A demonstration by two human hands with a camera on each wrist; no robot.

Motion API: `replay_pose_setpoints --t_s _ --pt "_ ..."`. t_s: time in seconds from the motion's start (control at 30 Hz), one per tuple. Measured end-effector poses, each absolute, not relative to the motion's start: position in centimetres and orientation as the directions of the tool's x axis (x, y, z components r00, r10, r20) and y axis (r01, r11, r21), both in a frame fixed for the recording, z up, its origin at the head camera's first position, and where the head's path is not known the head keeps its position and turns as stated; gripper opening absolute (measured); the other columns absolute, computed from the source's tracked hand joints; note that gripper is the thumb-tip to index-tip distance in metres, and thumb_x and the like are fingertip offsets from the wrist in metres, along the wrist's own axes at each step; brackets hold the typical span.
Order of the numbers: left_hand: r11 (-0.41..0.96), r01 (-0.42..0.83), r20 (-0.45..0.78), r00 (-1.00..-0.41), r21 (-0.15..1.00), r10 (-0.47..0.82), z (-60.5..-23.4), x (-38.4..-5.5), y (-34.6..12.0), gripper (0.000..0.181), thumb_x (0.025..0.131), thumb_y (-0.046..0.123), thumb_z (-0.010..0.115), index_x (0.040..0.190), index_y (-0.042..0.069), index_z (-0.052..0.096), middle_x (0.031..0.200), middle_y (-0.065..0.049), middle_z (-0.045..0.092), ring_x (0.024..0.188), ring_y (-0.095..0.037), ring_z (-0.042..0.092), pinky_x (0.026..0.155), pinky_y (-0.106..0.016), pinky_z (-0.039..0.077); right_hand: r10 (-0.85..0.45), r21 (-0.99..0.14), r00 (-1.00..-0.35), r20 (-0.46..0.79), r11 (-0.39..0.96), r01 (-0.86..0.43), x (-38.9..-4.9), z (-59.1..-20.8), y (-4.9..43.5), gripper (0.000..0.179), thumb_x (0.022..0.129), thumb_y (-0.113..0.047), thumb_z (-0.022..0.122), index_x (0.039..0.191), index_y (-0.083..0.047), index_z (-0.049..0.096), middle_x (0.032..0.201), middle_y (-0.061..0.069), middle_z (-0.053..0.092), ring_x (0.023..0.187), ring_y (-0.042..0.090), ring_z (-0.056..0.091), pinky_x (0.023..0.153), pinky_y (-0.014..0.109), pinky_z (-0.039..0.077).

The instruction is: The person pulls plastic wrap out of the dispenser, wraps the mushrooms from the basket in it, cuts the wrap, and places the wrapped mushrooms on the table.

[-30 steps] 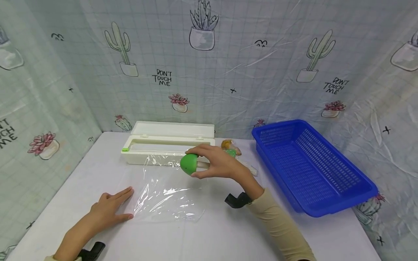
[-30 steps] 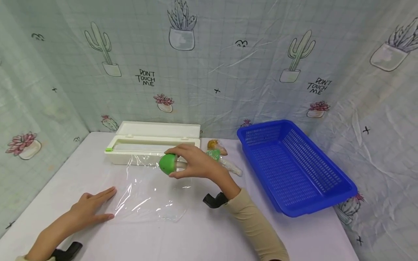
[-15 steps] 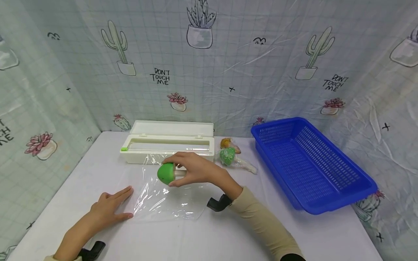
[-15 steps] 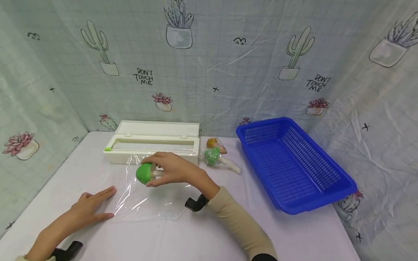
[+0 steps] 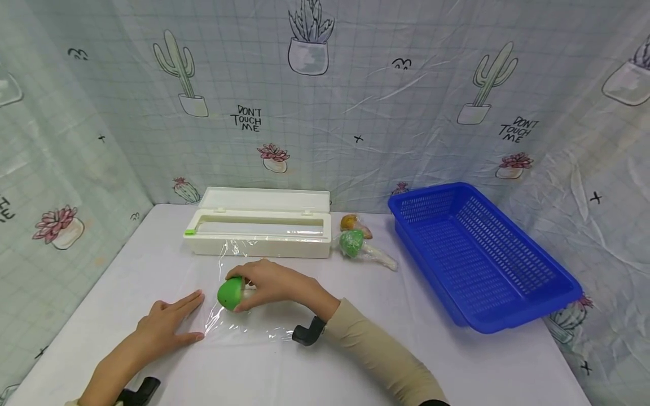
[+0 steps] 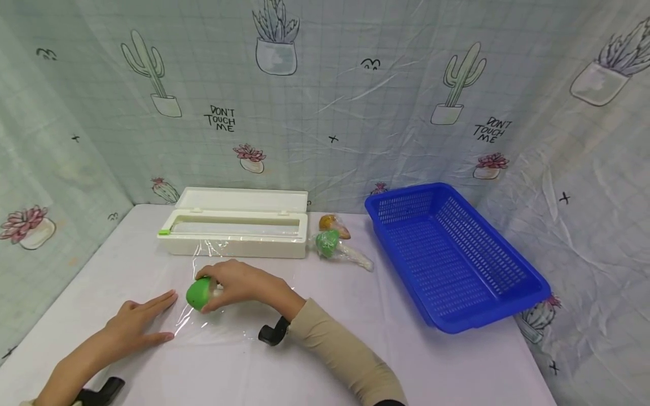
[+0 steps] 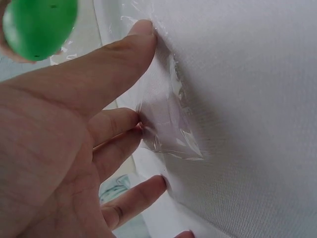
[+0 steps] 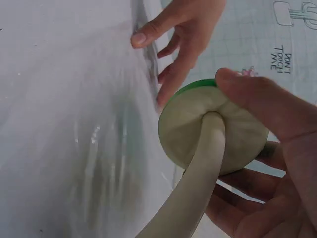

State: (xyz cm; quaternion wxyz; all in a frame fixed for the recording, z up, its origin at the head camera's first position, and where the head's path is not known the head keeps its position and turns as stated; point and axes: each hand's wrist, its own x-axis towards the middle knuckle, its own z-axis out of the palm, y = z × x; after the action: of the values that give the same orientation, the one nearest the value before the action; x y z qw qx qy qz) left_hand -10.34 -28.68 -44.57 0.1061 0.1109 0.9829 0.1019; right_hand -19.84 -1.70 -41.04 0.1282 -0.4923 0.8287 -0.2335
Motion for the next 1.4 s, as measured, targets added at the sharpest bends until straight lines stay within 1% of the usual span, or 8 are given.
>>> replay_pose_setpoints --t_s 0.3,0.53,0.67,0.8,0.9,0.97,1.17,1.4 --pt "0.953 0.208 -0.187 -0.95 0.221 0.251 -44.4 -10.3 -28.7 0.091 0.076 0.05 0.084 0.147 0.005 0.05 0.15 -0.02 0.048 0.103 -0.045 0.052 0.069 -0.057 0.051 -0.809 -0.57 -0.58 -0.098 0.523 -0.633 -19.7 -42.6 -2.3 0.064 0.08 -0.036 0.089 0.133 -0.013 0.061 0.101 -0.011 0.066 0.087 -0.001 0.056 0.076 0.009 0.044" --pt "0.875 0.366 0.086 -0.93 0.317 0.358 -44.2 -9.5 -29.1 0.078 0.074 0.033 0.089 0.136 -0.004 0.058 0.145 -0.021 0.048 0.111 -0.047 0.057 0.086 -0.06 0.045 -0.802 -0.619 -0.586 -0.119 0.521 -0.587 -20.0 -42.7 -2.1 0.065 0.08 -0.036 0.088 0.135 -0.013 0.061 0.099 -0.01 0.066 0.089 0.001 0.059 0.076 0.01 0.045" --pt "0.848 0.366 0.176 -0.93 0.383 0.322 -43.7 -9.3 -28.9 0.067 0.075 0.028 0.09 0.131 0.003 0.063 0.146 -0.028 0.037 0.1 -0.042 0.06 0.079 -0.055 0.049 -0.791 -0.632 -0.595 -0.139 0.534 -0.561 -20.2 -42.5 -1.9 0.064 0.08 -0.034 0.089 0.134 -0.014 0.061 0.101 -0.008 0.067 0.093 0.003 0.061 0.079 0.011 0.046" --pt "0.825 0.215 0.031 -0.972 0.523 0.233 -42.7 -8.8 -28.6 0.06 0.092 0.031 0.077 0.142 0.009 0.055 0.14 -0.032 0.034 0.09 -0.025 0.066 0.069 -0.034 0.052 -0.79 -0.632 -0.595 -0.146 0.537 -0.558 -20.3 -42.4 -1.9 0.064 0.08 -0.034 0.089 0.134 -0.013 0.061 0.101 -0.007 0.066 0.094 0.004 0.06 0.079 0.013 0.046" --pt "0.758 0.086 -0.117 -0.971 0.647 0.21 -41.9 -8.3 -28.4 0.054 0.103 0.031 0.063 0.149 0.01 0.046 0.129 -0.025 0.047 0.083 -0.015 0.068 0.066 -0.027 0.054 -0.791 -0.628 -0.593 -0.151 0.54 -0.561 -20.4 -42.4 -1.9 0.064 0.08 -0.035 0.089 0.134 -0.014 0.061 0.101 -0.007 0.066 0.093 0.004 0.059 0.079 0.013 0.046" --pt "0.704 0.052 -0.153 -0.962 0.708 0.225 -41.7 -8.1 -28.3 0.048 0.105 0.028 0.06 0.147 0.008 0.05 0.12 -0.02 0.058 0.078 -0.011 0.068 0.066 -0.026 0.056 -0.792 -0.627 -0.591 -0.153 0.54 -0.561 -20.4 -42.4 -2.0 0.064 0.08 -0.036 0.089 0.134 -0.014 0.062 0.101 -0.007 0.066 0.092 0.003 0.059 0.079 0.013 0.046" --pt "0.646 0.019 -0.15 -0.967 0.763 0.206 -41.3 -7.7 -28.9 0.035 0.097 0.021 0.07 0.129 0.007 0.065 0.124 -0.017 0.065 0.084 -0.009 0.07 0.072 -0.024 0.057 -0.794 -0.627 -0.588 -0.156 0.539 -0.562 -20.4 -42.4 -2.2 0.064 0.079 -0.036 0.089 0.134 -0.014 0.062 0.102 -0.006 0.067 0.091 0.003 0.058 0.078 0.013 0.046" --pt "0.614 -0.087 -0.31 -0.913 0.785 0.267 -41.8 -7.1 -30.5 0.04 0.09 0.017 0.078 0.123 0.001 0.063 0.118 -0.017 0.066 0.082 -0.013 0.07 0.07 -0.025 0.055 -0.792 -0.635 -0.588 -0.166 0.542 -0.55 -20.4 -42.4 -2.4 0.065 0.079 -0.036 0.089 0.134 -0.014 0.061 0.102 -0.006 0.067 0.091 0.002 0.058 0.078 0.014 0.046"
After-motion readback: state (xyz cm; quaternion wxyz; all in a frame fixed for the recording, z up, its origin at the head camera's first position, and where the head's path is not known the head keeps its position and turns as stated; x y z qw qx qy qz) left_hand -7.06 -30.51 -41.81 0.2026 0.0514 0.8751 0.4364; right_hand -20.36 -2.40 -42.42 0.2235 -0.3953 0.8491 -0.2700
